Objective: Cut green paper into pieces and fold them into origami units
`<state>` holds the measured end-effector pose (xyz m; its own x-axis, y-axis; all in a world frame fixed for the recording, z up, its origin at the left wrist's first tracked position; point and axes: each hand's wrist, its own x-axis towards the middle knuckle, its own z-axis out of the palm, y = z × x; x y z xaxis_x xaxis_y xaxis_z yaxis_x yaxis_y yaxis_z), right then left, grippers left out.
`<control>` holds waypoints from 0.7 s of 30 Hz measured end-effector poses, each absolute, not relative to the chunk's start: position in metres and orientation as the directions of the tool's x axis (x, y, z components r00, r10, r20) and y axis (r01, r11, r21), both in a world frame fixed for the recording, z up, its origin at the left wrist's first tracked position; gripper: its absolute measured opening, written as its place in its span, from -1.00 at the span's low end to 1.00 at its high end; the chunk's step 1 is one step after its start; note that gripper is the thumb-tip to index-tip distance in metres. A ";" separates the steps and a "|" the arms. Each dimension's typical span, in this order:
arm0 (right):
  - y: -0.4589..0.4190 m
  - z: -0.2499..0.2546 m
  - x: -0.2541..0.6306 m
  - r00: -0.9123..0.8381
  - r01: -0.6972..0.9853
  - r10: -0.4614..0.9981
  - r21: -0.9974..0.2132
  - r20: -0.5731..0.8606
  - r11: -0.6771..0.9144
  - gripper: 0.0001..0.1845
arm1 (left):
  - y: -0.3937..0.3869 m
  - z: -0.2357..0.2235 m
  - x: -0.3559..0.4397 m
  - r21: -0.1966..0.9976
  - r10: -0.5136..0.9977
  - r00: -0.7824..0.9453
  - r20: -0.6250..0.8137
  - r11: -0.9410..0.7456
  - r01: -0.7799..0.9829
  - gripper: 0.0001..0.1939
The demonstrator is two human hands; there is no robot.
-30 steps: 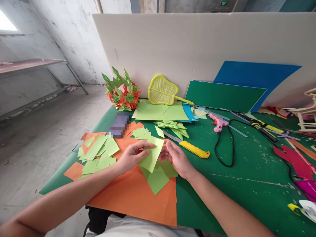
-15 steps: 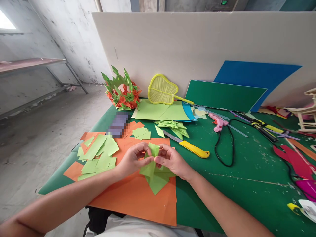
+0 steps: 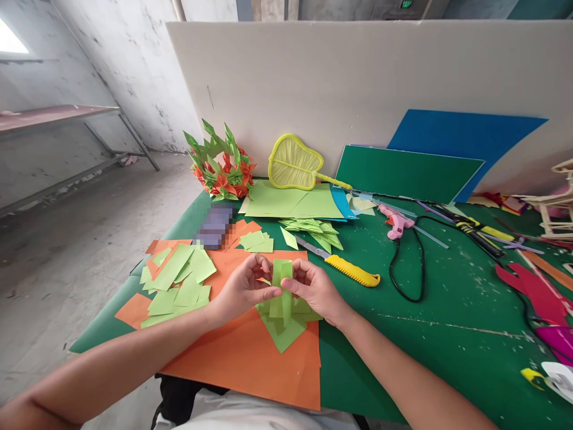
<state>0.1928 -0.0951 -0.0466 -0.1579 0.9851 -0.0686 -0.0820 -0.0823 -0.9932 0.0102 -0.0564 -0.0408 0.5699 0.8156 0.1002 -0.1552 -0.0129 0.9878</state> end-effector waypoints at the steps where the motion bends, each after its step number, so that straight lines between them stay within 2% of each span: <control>1: -0.095 -0.047 0.192 -0.155 -0.092 0.986 -0.992 -0.066 -0.081 -0.66 | -0.057 -0.040 0.010 0.989 0.816 0.571 0.084 0.002 -0.147 -0.54; 5: -0.095 -0.049 0.191 -0.164 -0.131 0.985 -0.989 -0.053 -0.075 -0.67 | -0.058 -0.037 0.011 0.990 0.802 0.595 0.049 0.038 -0.134 -0.57; 12: -0.095 -0.047 0.189 -0.152 -0.131 0.986 -0.987 -0.071 -0.091 -0.67 | -0.059 -0.035 0.010 0.994 0.784 0.616 0.075 -0.011 -0.106 -0.65; 21: -0.097 -0.050 0.188 -0.029 -0.094 0.997 -0.993 -0.073 -0.076 -0.62 | -0.062 -0.041 0.014 0.994 0.780 0.623 0.054 0.018 -0.108 -0.52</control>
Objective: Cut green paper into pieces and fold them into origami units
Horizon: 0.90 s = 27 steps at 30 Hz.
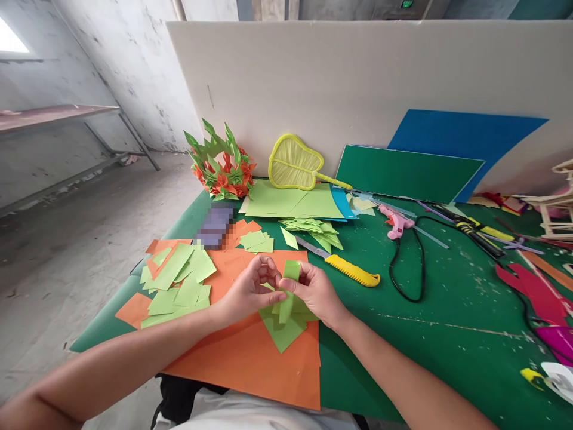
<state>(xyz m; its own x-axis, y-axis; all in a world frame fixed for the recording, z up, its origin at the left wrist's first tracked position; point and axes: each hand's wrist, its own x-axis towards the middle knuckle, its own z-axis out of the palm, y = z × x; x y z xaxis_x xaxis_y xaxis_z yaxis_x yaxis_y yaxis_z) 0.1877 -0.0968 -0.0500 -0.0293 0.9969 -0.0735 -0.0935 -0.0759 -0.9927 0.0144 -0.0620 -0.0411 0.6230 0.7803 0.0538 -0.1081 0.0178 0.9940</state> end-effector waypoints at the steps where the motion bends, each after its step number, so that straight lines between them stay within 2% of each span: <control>1: -0.097 -0.050 0.187 -0.029 -0.096 0.997 -0.993 -0.071 -0.073 -0.61 | -0.062 -0.042 0.015 0.995 0.782 0.622 0.041 0.027 -0.100 -0.52; 11: -0.097 -0.046 0.190 0.010 -0.068 0.998 -0.996 -0.060 -0.060 -0.64 | -0.056 -0.037 0.011 0.999 0.814 0.581 -0.019 0.041 -0.024 -0.56; 27: -0.097 -0.044 0.189 0.061 -0.066 0.996 -0.996 -0.071 -0.067 -0.61 | -0.055 -0.032 0.010 0.989 0.853 0.517 0.076 -0.130 0.069 -0.74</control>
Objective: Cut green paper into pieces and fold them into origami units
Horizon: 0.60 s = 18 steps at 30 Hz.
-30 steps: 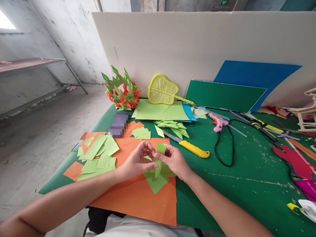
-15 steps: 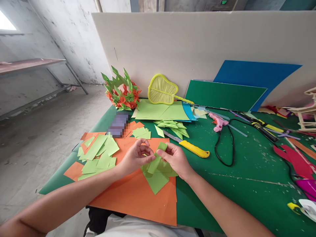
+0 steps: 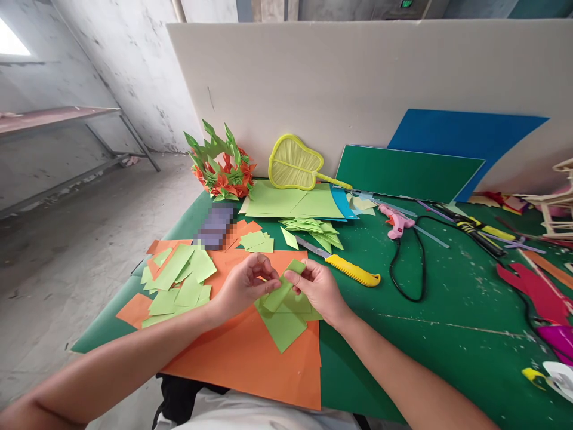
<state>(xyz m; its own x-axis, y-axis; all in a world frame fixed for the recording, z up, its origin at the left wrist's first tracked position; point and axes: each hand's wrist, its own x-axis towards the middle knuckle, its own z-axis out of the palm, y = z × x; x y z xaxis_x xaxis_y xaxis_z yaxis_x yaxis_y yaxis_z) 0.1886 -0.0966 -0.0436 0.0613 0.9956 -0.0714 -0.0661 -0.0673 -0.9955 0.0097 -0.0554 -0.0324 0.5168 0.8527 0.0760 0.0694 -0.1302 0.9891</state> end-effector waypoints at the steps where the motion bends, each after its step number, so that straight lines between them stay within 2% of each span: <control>1: -0.096 -0.044 0.189 0.062 -0.063 0.996 -0.996 -0.067 -0.063 -0.61 | -0.056 -0.032 0.010 0.985 0.855 0.511 0.084 -0.148 0.086 -0.76; 9: -0.096 -0.046 0.189 0.054 -0.002 0.998 -0.999 -0.042 -0.042 -0.58 | -0.053 -0.029 0.006 0.941 0.819 0.547 0.173 -0.302 0.155 -0.97; 12: -0.094 -0.049 0.195 0.034 0.099 0.999 -0.995 -0.003 -0.006 -0.60 | -0.046 -0.033 0.002 0.909 0.793 0.591 0.150 -0.345 0.233 -0.92; 18: -0.088 -0.054 0.207 -0.004 0.325 0.999 -0.945 0.045 0.044 -0.65 | -0.033 -0.040 -0.007 0.883 0.776 0.631 0.028 -0.315 0.348 -0.85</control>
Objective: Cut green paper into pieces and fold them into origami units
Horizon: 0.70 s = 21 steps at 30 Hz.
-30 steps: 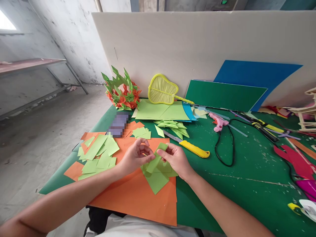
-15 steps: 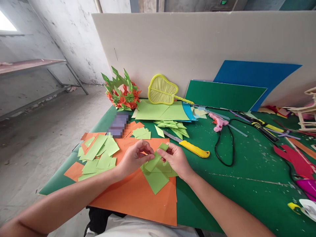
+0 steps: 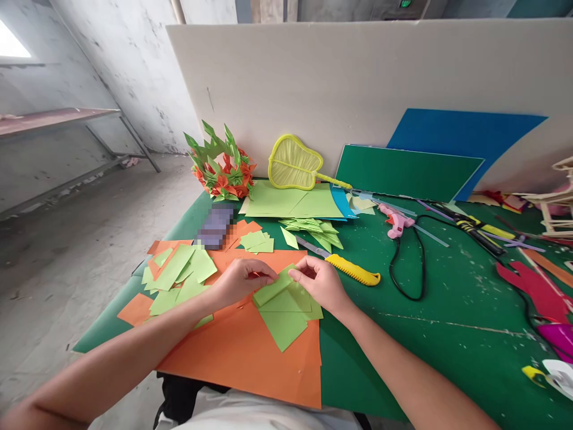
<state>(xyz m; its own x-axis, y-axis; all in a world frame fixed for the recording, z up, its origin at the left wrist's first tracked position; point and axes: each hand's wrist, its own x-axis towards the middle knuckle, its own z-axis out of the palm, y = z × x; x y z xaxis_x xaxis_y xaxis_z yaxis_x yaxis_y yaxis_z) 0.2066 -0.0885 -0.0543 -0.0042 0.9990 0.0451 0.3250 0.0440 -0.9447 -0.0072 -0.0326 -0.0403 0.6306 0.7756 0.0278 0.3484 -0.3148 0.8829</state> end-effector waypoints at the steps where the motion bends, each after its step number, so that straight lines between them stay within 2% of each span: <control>1: -0.088 -0.055 0.207 -0.007 0.376 0.998 -0.925 0.057 0.056 -0.66 | -0.032 -0.041 -0.008 0.872 0.761 0.649 0.029 -0.336 0.355 -0.84; 5: -0.088 -0.054 0.208 -0.022 0.589 0.988 -0.796 0.152 0.136 -0.68 | -0.035 -0.042 -0.006 0.825 0.725 0.680 0.110 -0.448 0.344 -0.80; 8: -0.087 -0.052 0.209 -0.030 0.670 0.977 -0.722 0.210 0.175 -0.69 | -0.039 -0.041 -0.005 0.819 0.724 0.676 0.137 -0.467 0.333 -0.82; 13: -0.086 -0.051 0.211 -0.037 0.730 0.969 -0.656 0.245 0.193 -0.69 | -0.040 -0.041 -0.005 0.849 0.711 0.700 0.071 -0.412 0.332 -0.85; 17: -0.086 -0.053 0.212 -0.034 0.727 0.974 -0.663 0.224 0.178 -0.68 | -0.038 -0.043 -0.005 0.863 0.730 0.681 0.054 -0.377 0.336 -0.88; 21: -0.085 -0.055 0.212 -0.036 0.744 0.979 -0.649 0.202 0.161 -0.66 | -0.039 -0.043 -0.003 0.823 0.733 0.675 0.083 -0.432 0.369 -0.91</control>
<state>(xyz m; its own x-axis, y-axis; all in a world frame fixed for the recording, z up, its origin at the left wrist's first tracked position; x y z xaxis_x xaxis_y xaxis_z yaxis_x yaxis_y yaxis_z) 0.2118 -0.0851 -0.0555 -0.0357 0.9787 0.2022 0.7435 0.1612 -0.6490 -0.0026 -0.0392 -0.0435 0.6746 0.7335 0.0832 0.3686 -0.4324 0.8229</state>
